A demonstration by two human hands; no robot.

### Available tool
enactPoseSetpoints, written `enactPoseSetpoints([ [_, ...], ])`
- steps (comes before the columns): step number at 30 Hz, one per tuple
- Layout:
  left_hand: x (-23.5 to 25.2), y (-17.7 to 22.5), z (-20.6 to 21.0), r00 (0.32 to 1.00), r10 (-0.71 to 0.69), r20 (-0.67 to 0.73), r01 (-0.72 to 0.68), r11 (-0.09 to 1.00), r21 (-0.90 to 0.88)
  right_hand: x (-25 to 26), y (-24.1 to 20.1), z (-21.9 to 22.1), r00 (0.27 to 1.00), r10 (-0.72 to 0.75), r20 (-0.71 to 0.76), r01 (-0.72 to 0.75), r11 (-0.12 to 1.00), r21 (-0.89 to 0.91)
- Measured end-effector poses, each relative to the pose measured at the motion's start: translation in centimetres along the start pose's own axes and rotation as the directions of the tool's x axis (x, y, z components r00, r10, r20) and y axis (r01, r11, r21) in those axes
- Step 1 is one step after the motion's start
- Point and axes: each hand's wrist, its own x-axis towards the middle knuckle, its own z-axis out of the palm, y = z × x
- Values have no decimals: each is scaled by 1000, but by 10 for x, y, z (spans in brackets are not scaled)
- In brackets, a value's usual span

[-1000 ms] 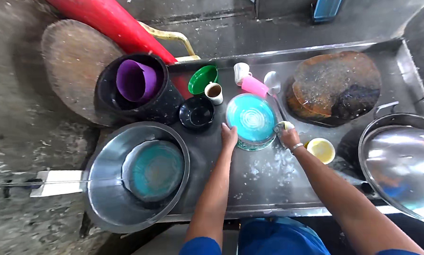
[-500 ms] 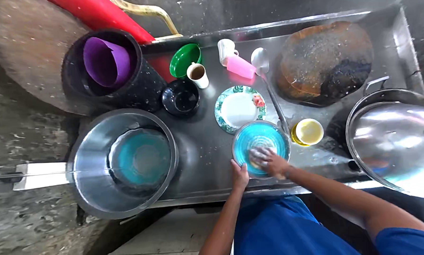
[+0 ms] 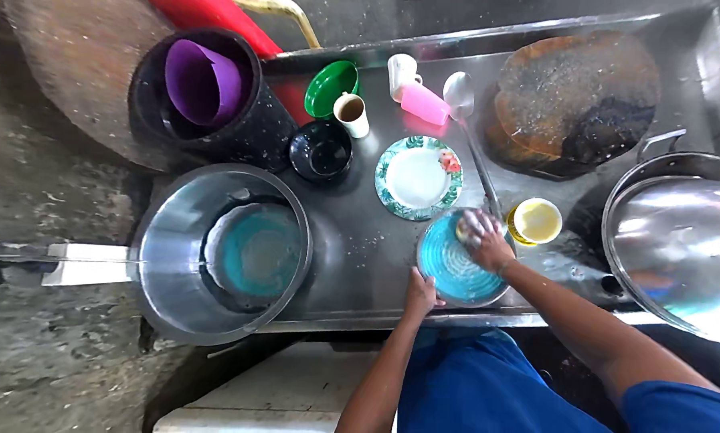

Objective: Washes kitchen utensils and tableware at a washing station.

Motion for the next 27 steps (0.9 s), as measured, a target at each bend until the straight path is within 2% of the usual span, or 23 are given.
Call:
enactPoseSetpoints([
  [2,25,16,-8,994,72,-86,-69,997,35,40,-27,0,979,87,-187,-88,996,4],
  [4,48,26,-20,985,109,-137,-98,992,82,57,-61,13,973,-20,-229,33,998,52],
  [6,62,25,-31,985,98,-139,-85,992,94,44,-69,35,957,-262,-120,270,961,52],
  [7,64,22,-32,990,85,-114,-75,994,85,32,-56,36,936,-351,-21,352,935,43],
  [8,61,15,-31,994,70,-85,-65,996,63,20,-38,29,925,-374,69,372,927,42],
  [9,54,8,-26,997,58,-55,-56,998,30,14,-19,17,939,-327,109,327,945,24],
  [11,41,0,-13,998,46,-39,-47,999,-24,32,4,-4,994,-108,16,109,992,-59],
  [13,38,-2,-3,998,37,-55,-40,998,-56,64,-16,-6,993,24,-112,-34,996,-82],
  [14,40,0,-1,997,36,-68,-40,997,-70,73,-37,1,988,-3,-154,-3,999,-34],
  [16,43,2,-2,996,44,-82,-52,994,-97,60,-69,24,970,-213,-117,222,973,68],
  [18,45,0,-7,992,83,-91,-90,993,-72,33,-51,30,922,-386,23,383,920,86],
  [19,47,-2,-9,991,96,-91,-102,993,-57,26,-32,19,927,-371,56,367,927,78],
  [21,47,-3,-11,991,103,-82,-106,994,-29,34,-5,-5,990,-135,38,137,990,-37],
  [22,46,-3,-11,992,100,-76,-102,995,-16,48,-7,-9,1000,-5,-22,3,996,-91],
  [23,45,-2,-12,993,97,-71,-98,995,-13,60,-20,-7,994,62,-93,-71,993,-99],
  [24,45,0,-12,992,99,-72,-101,995,-18,68,-40,1,990,50,-131,-58,996,-62],
  [26,44,1,-11,990,110,-88,-115,992,-53,65,-71,26,977,-184,-111,191,980,59],
  [27,44,2,-11,988,119,-102,-127,989,-70,65,-73,35,945,-315,-82,322,943,82],
])
